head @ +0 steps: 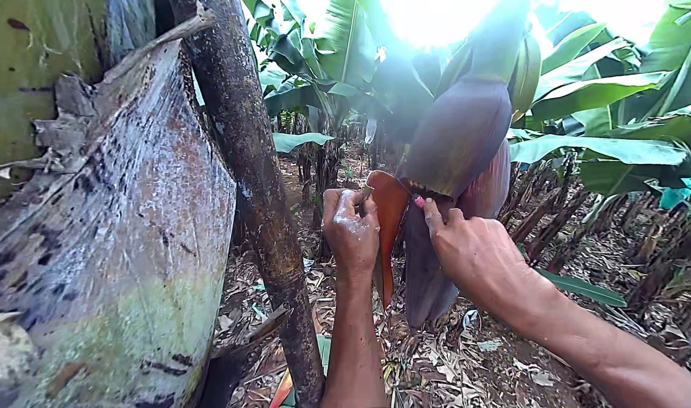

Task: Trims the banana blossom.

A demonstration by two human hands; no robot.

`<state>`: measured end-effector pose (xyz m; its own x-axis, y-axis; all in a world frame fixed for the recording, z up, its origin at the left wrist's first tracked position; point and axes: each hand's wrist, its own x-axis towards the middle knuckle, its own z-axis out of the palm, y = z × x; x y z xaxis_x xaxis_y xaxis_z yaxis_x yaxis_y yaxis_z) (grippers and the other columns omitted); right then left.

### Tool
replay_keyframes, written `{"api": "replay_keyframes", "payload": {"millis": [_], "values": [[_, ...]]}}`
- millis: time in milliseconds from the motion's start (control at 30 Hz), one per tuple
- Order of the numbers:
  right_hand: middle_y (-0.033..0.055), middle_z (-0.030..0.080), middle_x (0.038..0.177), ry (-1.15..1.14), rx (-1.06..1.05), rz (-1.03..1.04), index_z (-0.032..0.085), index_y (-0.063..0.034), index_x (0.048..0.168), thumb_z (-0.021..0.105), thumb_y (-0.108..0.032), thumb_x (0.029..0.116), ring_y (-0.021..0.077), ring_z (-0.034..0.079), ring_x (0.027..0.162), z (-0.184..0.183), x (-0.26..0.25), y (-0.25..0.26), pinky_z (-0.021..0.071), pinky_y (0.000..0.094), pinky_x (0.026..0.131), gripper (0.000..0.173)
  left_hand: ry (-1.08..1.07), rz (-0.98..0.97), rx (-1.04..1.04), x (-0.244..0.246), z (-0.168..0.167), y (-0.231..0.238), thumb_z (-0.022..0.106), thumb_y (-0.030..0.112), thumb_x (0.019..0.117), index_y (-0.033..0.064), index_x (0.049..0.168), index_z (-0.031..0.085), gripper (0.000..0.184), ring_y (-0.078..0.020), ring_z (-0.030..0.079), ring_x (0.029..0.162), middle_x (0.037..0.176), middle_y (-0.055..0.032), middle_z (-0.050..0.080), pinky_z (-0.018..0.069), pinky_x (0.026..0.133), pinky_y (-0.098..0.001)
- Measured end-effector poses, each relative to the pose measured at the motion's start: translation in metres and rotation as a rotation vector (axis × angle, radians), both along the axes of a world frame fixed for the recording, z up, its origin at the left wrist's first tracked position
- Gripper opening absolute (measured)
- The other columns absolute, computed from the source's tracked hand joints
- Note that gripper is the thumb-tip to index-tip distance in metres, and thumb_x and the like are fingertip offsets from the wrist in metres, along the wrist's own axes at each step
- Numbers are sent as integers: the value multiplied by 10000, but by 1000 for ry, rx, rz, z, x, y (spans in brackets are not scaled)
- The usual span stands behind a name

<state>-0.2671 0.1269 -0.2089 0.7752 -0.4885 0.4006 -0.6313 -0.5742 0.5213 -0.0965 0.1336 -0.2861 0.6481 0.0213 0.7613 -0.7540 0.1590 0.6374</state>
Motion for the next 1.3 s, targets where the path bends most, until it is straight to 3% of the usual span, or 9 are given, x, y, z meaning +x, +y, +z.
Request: {"api": "replay_keyframes", "payload": {"millis": [100, 233, 400, 533, 667, 833, 1067, 1200, 1300], "values": [[212, 645, 894, 184, 52, -102, 529, 88, 1382, 431, -19, 1007, 356, 681, 755, 21, 31, 28, 525, 442, 597, 402, 30, 54, 2, 8, -3, 0, 785, 112, 868, 65, 864, 706, 92, -109, 644, 774, 978, -63, 618, 582, 679, -271], [98, 594, 701, 251, 57, -55, 660, -42, 833, 577, -88, 959, 279, 634, 639, 47, 52, 43, 459, 403, 505, 158, 77, 97, 10, 15, -6, -1, 768, 148, 878, 91, 841, 692, 103, -118, 618, 773, 975, -58, 593, 556, 679, -290], [49, 518, 600, 219, -60, 33, 625, -106, 729, 663, -163, 892, 241, 566, 533, 68, 38, 45, 385, 378, 445, 177, 160, 138, 120, 17, -7, 0, 753, 167, 882, 86, 835, 662, 131, -200, 604, 791, 934, -72, 576, 529, 688, -391], [41, 541, 670, 128, -163, 194, 659, -79, 1017, 646, -214, 896, 233, 553, 512, 70, -18, 32, 388, 378, 423, 182, 198, -84, 393, -6, -21, -6, 800, 349, 883, 35, 1276, 649, 525, -403, 601, 1162, 1310, -212, 580, 531, 933, -593], [24, 668, 900, -84, -48, 293, 659, -147, 1340, 509, -294, 939, 195, 604, 592, 48, -105, 4, 459, 414, 461, 452, 81, -347, 686, -53, -51, -3, 619, 371, 978, 104, 1032, 761, 307, -279, 717, 922, 986, -108, 733, 580, 820, -524], [37, 717, 1045, -423, 241, 432, 671, -152, 1350, 483, -292, 994, 99, 654, 827, -10, -189, -33, 559, 318, 708, 427, 118, -793, 1420, -88, -121, -17, 493, 473, 1028, 71, 1141, 717, 474, -349, 666, 1122, 1136, -175, 709, 510, 952, -590], [63, 710, 1010, -790, 556, 506, 649, -63, 1327, 530, -323, 1008, 96, 664, 763, -83, -234, -69, 594, 282, 660, 429, 350, -756, 1137, -134, -182, -38, 579, 489, 998, 32, 1462, 529, 653, -332, 631, 1232, 1295, -197, 667, 475, 1066, -524], [53, 716, 994, -927, 648, 550, 621, -63, 1345, 568, -355, 1009, 116, 680, 740, -105, -236, -78, 605, 276, 634, 449, 1055, -1149, 268, -143, -197, -77, 570, 159, 1054, -59, 1428, 492, 440, -304, 629, 1228, 1414, -251, 561, 546, 1001, -432], [42, 732, 997, -983, 680, 618, 619, -92, 1354, 583, -363, 1018, 128, 698, 762, -112, -234, -83, 617, 276, 660, 433, 1480, -1265, -86, -150, -180, -96, 403, 251, 1123, -5, 1509, 352, 466, -374, 613, 1209, 1502, -268, 439, 561, 927, -482]]}}
